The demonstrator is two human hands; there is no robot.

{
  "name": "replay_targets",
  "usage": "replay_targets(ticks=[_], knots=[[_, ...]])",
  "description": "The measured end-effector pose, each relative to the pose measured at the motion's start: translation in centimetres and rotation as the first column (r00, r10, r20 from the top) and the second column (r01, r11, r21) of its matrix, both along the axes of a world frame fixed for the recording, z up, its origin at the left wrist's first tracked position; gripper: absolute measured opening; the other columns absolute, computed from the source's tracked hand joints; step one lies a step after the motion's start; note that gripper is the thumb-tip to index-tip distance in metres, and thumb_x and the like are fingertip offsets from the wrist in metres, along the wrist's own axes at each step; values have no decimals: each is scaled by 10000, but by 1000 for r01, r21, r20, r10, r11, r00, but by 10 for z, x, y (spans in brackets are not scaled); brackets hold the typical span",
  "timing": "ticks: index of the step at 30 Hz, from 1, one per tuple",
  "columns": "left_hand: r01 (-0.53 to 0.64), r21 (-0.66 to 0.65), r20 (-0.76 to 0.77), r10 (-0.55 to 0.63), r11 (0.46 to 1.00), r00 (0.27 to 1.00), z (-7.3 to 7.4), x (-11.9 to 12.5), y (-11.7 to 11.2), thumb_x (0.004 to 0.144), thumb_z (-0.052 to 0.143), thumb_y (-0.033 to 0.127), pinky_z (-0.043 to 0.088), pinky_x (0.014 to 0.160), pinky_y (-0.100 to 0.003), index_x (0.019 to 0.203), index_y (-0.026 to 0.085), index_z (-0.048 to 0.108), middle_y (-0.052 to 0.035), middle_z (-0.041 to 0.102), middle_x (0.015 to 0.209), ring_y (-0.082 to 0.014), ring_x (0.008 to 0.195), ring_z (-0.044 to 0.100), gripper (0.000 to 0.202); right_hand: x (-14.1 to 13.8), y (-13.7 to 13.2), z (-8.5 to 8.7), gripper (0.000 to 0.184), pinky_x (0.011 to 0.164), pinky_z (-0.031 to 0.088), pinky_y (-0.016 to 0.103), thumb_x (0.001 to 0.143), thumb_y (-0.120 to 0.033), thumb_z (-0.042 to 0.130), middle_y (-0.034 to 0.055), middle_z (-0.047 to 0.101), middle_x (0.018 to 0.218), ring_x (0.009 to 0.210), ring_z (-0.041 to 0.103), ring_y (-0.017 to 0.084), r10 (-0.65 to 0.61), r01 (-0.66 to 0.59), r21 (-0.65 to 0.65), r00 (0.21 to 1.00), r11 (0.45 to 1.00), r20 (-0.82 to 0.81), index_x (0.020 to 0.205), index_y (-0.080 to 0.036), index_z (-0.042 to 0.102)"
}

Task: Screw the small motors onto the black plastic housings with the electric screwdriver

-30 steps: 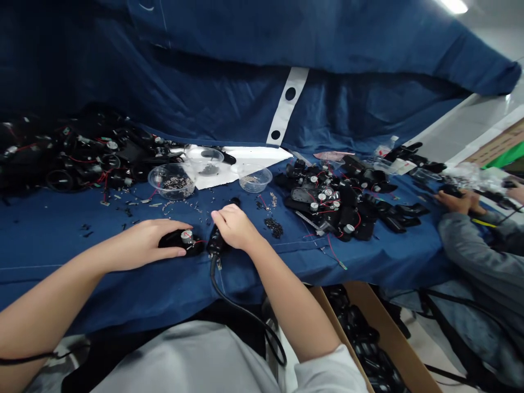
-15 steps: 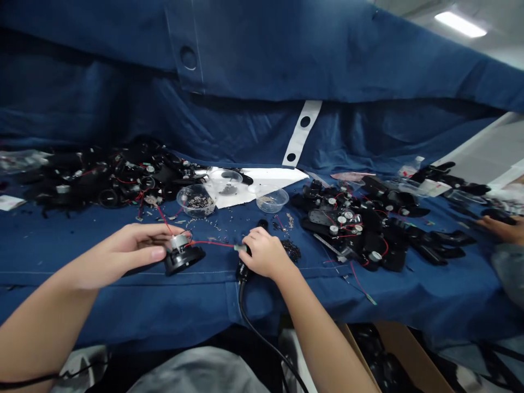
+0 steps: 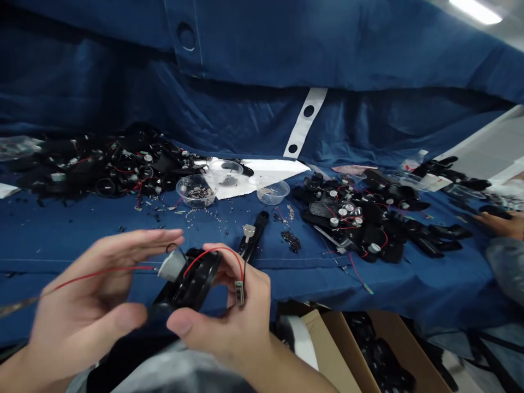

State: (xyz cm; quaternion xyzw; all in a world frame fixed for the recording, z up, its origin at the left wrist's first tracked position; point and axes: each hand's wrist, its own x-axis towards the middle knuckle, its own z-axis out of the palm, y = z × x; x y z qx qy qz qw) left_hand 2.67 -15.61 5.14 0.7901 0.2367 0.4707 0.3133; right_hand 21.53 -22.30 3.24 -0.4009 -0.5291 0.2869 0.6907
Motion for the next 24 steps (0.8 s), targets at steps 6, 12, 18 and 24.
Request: replay_targets(ticks=[6, 12, 18, 24], knots=[[-94, 204, 38, 88, 975, 995, 11, -4, -3, 870, 694, 133, 632, 761, -341, 1051, 328, 714, 3, 749, 1067, -199, 939, 722, 266, -5, -5, 12, 533, 684, 672, 295, 781, -616, 848, 40, 794, 901, 739, 773, 219, -61, 57, 80, 997, 995, 50, 1165, -267, 728], [-78, 202, 36, 72, 976, 997, 9, -2, 2, 878, 696, 133, 616, 722, -331, 997, 303, 718, -6, 754, 1020, -196, 876, 717, 209, -7, -5, 14, 537, 651, 672, 307, 783, -664, 821, 37, 783, 837, 698, 764, 221, -69, 67, 40, 996, 997, 50, 1115, -252, 732], [-86, 173, 23, 84, 981, 996, 7, 0, 1, 898, 684, 141, 603, 725, -317, 984, 307, 722, 5, 744, 1011, -181, 881, 705, 191, -4, -5, 14, 542, 570, 636, 287, 765, -692, 818, 26, 761, 794, 637, 727, 205, -83, 82, 19, 995, 996, 62, 1082, -260, 738], [-58, 212, -4, 60, 975, 998, 7, 0, 2, 903, 668, 106, 594, 729, -311, 984, 289, 714, 1, 734, 1004, -174, 889, 701, 205, -6, -5, 14, 555, 554, 626, 294, 763, -708, 809, 36, 741, 751, 617, 712, 207, -80, 80, -1, 995, 997, 65, 1047, -238, 731]])
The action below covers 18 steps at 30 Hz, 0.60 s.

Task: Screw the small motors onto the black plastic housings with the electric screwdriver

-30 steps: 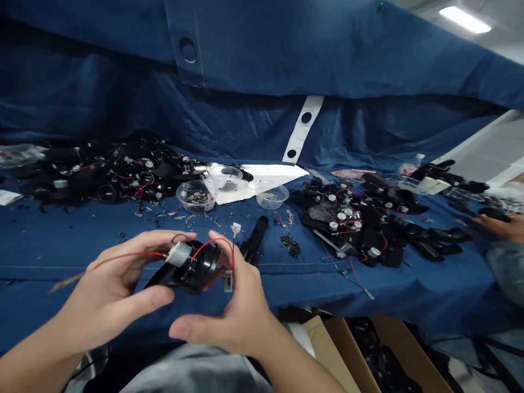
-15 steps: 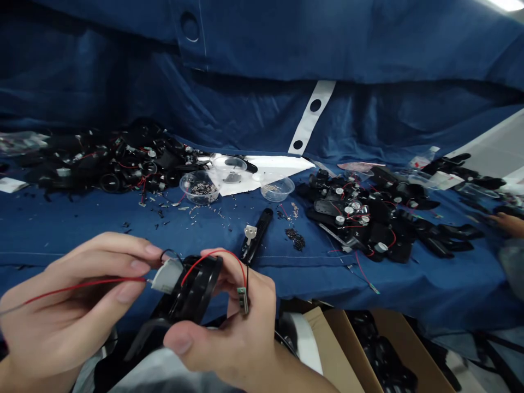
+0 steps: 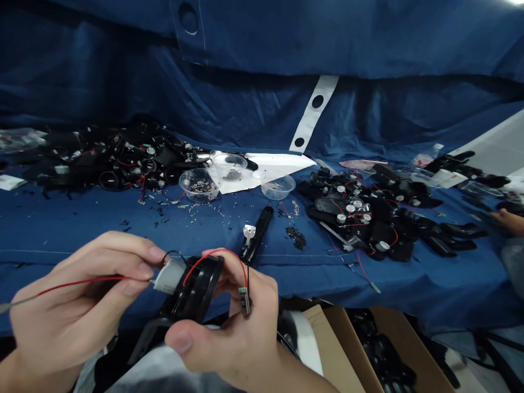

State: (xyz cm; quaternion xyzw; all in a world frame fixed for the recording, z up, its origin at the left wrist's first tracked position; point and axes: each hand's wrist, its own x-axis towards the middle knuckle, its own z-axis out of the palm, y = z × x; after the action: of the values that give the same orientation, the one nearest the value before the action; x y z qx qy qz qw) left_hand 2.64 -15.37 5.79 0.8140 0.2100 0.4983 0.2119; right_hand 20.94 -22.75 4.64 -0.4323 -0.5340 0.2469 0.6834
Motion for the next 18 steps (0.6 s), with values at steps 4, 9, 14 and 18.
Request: replay_targets(ticks=[4, 9, 14, 18], knots=[[-5, 6, -23, 5, 1000, 1000, 0, -2, -2, 903, 654, 93, 596, 753, -317, 1001, 292, 707, -2, 727, 1006, -175, 891, 702, 229, 0, 0, 3, 539, 563, 633, 291, 761, -704, 812, 40, 752, 772, 630, 720, 209, -37, 37, 26, 999, 999, 4, 1023, -242, 726], [-5, 1, -17, 5, 1000, 1000, 0, -1, -3, 907, 638, 79, 601, 729, -305, 976, 283, 713, -8, 738, 971, -175, 869, 708, 228, 2, 0, 4, 545, 505, 595, 271, 715, -696, 850, 33, 717, 701, 576, 680, 195, 1, 0, -36, 1000, 999, 22, 958, -220, 740], [29, -43, -17, -30, 999, 999, -1, 5, 12, 900, 721, 168, 642, 802, -287, 1020, 305, 749, -3, 759, 1027, -186, 936, 737, 184, 16, 2, -10, 547, 648, 618, 251, 743, -550, 897, 36, 772, 900, 762, 736, 195, 123, -135, -120, 987, 984, -103, 1176, -249, 750], [-66, -239, -94, 45, 969, 995, -8, 5, 27, 928, 702, 361, 669, 835, -278, 1296, 320, 687, -15, 658, 1366, -200, 985, 758, 370, 63, 15, -21, 593, 998, 584, 357, 746, -431, 919, 40, 766, 1194, 1109, 722, 243, 81, -126, -180, 967, 976, -240, 1291, -297, 727]])
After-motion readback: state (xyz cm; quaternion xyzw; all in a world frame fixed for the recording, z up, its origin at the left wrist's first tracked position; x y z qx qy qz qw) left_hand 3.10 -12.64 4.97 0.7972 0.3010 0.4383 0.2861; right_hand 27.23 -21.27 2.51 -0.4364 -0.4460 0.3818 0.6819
